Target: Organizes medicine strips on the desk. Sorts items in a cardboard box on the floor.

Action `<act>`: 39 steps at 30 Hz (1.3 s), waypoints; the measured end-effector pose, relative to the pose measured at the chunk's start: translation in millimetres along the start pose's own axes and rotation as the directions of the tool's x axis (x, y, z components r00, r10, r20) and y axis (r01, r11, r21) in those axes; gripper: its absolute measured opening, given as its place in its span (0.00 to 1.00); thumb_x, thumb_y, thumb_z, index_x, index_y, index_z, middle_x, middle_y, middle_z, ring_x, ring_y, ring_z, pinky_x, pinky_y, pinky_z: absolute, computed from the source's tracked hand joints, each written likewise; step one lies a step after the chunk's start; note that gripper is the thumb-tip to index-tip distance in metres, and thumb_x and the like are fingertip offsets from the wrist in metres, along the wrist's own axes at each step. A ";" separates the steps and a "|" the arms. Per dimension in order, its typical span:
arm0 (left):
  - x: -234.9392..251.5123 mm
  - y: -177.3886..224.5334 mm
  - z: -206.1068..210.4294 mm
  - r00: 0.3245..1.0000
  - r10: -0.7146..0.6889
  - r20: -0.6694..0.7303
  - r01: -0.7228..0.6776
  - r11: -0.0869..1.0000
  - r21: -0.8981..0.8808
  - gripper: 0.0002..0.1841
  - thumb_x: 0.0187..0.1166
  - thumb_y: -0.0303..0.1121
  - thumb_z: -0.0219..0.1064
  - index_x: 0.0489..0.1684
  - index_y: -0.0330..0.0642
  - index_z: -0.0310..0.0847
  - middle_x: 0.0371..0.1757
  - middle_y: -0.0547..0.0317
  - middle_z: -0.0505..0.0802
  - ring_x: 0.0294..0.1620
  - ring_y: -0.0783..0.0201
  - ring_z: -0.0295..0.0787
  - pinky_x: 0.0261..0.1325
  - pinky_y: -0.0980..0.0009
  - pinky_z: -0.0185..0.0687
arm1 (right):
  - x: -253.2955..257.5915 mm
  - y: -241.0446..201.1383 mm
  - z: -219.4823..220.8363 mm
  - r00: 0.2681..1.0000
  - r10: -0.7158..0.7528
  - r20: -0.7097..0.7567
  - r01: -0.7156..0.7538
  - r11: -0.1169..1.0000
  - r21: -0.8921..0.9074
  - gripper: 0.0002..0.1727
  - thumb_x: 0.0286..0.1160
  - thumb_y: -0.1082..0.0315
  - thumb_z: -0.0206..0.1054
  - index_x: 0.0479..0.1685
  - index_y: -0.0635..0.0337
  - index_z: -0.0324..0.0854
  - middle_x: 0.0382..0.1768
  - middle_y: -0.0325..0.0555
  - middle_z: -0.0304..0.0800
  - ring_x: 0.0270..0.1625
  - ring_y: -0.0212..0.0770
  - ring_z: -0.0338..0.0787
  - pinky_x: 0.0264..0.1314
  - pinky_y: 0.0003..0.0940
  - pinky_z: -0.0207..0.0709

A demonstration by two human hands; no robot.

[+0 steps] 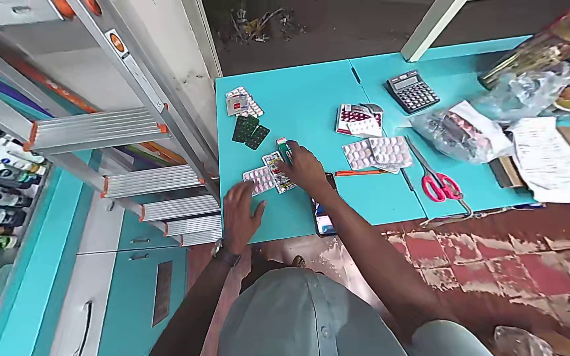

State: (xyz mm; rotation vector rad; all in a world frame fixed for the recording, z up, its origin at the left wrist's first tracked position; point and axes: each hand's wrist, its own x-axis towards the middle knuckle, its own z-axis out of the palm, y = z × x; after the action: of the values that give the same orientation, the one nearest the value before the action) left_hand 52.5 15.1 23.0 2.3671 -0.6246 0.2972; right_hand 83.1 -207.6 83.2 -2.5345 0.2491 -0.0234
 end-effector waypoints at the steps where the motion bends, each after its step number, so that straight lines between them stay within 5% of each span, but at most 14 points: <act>1: 15.7 -1.4 1.4 0.997 -0.041 0.063 0.038 0.998 0.050 0.34 0.76 0.51 0.71 0.80 0.44 0.75 0.82 0.50 0.79 0.86 0.41 0.67 0.83 0.38 0.62 | 9.4 1.8 2.5 1.000 0.014 0.016 -0.014 1.000 -0.001 0.33 0.78 0.57 0.72 0.82 0.55 0.68 0.56 0.68 0.85 0.52 0.71 0.89 0.42 0.69 0.82; 3: 42.9 -7.1 8.2 0.978 -0.098 0.182 0.079 0.991 0.107 0.47 0.68 0.54 0.78 0.91 0.50 0.61 0.89 0.55 0.71 0.91 0.41 0.58 0.85 0.36 0.54 | 15.5 11.9 -1.9 1.000 0.025 -0.012 -0.023 0.993 0.118 0.31 0.80 0.63 0.67 0.83 0.54 0.65 0.46 0.65 0.89 0.42 0.67 0.91 0.37 0.67 0.82; 5: 58.7 -9.9 10.3 0.962 -0.140 0.233 0.122 0.988 0.091 0.46 0.66 0.52 0.81 0.89 0.53 0.66 0.82 0.52 0.79 0.84 0.43 0.69 0.81 0.36 0.60 | 10.7 25.1 -21.2 0.998 0.052 -0.037 -0.035 0.927 0.373 0.32 0.85 0.63 0.62 0.88 0.52 0.60 0.47 0.61 0.91 0.38 0.58 0.91 0.38 0.58 0.85; 8: 51.1 -6.0 -5.7 0.945 -0.285 0.161 0.325 0.876 -0.357 0.38 0.71 0.40 0.78 0.84 0.41 0.70 0.74 0.46 0.84 0.73 0.52 0.80 0.77 0.51 0.75 | 2.2 39.0 -43.6 0.990 0.110 0.089 -0.137 0.587 0.798 0.30 0.84 0.62 0.58 0.86 0.46 0.62 0.54 0.50 0.86 0.44 0.46 0.89 0.45 0.49 0.87; 9: 46.6 0.6 -16.5 0.911 -0.371 0.182 0.404 0.708 -0.579 0.36 0.76 0.35 0.73 0.86 0.39 0.66 0.70 0.46 0.85 0.65 0.57 0.86 0.67 0.58 0.84 | 0.3 38.6 -45.6 0.989 0.089 0.120 -0.149 0.548 0.823 0.25 0.81 0.63 0.63 0.77 0.50 0.68 0.49 0.46 0.85 0.41 0.42 0.88 0.42 0.44 0.87; 11: 34.3 7.3 -39.0 0.856 -0.390 0.340 0.444 0.217 -0.869 0.32 0.86 0.34 0.59 0.91 0.49 0.55 0.67 0.46 0.85 0.59 0.51 0.90 0.57 0.51 0.91 | -10.2 26.2 -41.0 0.992 0.001 0.125 -0.096 0.650 0.754 0.21 0.73 0.65 0.74 0.64 0.58 0.78 0.37 0.44 0.87 0.31 0.36 0.85 0.32 0.35 0.83; 12: 29.2 7.6 -46.9 0.852 -0.326 0.410 0.432 -0.007 -0.902 0.31 0.87 0.37 0.58 0.91 0.53 0.55 0.68 0.43 0.85 0.61 0.44 0.90 0.57 0.46 0.91 | -16.7 14.4 -37.8 0.990 -0.062 0.129 -0.046 0.715 0.697 0.21 0.68 0.62 0.78 0.59 0.59 0.82 0.35 0.43 0.89 0.31 0.34 0.86 0.34 0.34 0.83; 14: 24.1 11.3 -54.3 0.841 -0.238 0.486 0.432 -0.243 -0.868 0.30 0.86 0.43 0.60 0.88 0.51 0.59 0.69 0.38 0.86 0.62 0.39 0.90 0.57 0.42 0.90 | -32.2 -11.6 -24.9 0.971 -0.205 0.123 0.084 0.776 0.625 0.26 0.60 0.53 0.83 0.54 0.57 0.86 0.38 0.38 0.92 0.38 0.29 0.90 0.45 0.33 0.87; 18: 32.8 15.9 -60.0 0.839 -0.232 0.492 0.451 -0.210 -0.868 0.27 0.85 0.42 0.65 0.80 0.41 0.68 0.63 0.47 0.90 0.57 0.53 0.93 0.56 0.54 0.93 | -43.5 -49.3 3.4 0.943 -0.327 0.066 0.221 0.761 0.610 0.32 0.53 0.49 0.87 0.56 0.59 0.87 0.49 0.40 0.92 0.51 0.27 0.90 0.58 0.27 0.85; 22: 36.9 -6.7 -66.5 0.846 -0.265 0.463 0.444 -0.130 -0.886 0.21 0.85 0.34 0.63 0.74 0.36 0.76 0.59 0.48 0.93 0.52 0.56 0.95 0.51 0.58 0.94 | -32.3 -57.8 13.3 0.945 -0.274 0.180 0.068 0.701 0.710 0.29 0.55 0.57 0.87 0.57 0.59 0.85 0.45 0.38 0.95 0.48 0.28 0.93 0.54 0.28 0.89; 28: 46.7 -34.8 -58.5 0.841 -0.206 0.500 0.414 -0.351 -0.840 0.23 0.82 0.39 0.62 0.72 0.36 0.77 0.58 0.44 0.94 0.54 0.50 0.96 0.54 0.51 0.94 | -29.5 -73.7 21.8 0.976 -0.169 0.135 0.016 0.680 0.733 0.19 0.67 0.65 0.74 0.56 0.60 0.84 0.39 0.36 0.94 0.32 0.27 0.92 0.34 0.25 0.88; 39: 64.6 -55.1 -50.0 0.811 -0.137 0.569 0.481 -0.397 -0.782 0.21 0.80 0.39 0.60 0.65 0.36 0.82 0.54 0.46 0.95 0.54 0.54 0.95 0.57 0.54 0.92 | -26.5 -81.8 26.7 0.992 -0.072 0.100 -0.012 0.750 0.661 0.22 0.66 0.65 0.71 0.61 0.61 0.82 0.40 0.37 0.94 0.33 0.27 0.91 0.34 0.26 0.87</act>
State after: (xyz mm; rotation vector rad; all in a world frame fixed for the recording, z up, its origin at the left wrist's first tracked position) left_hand 133.6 61.5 54.3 0.6392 0.0121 -0.6654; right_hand 73.1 -121.6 107.8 -1.8131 0.1186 0.0252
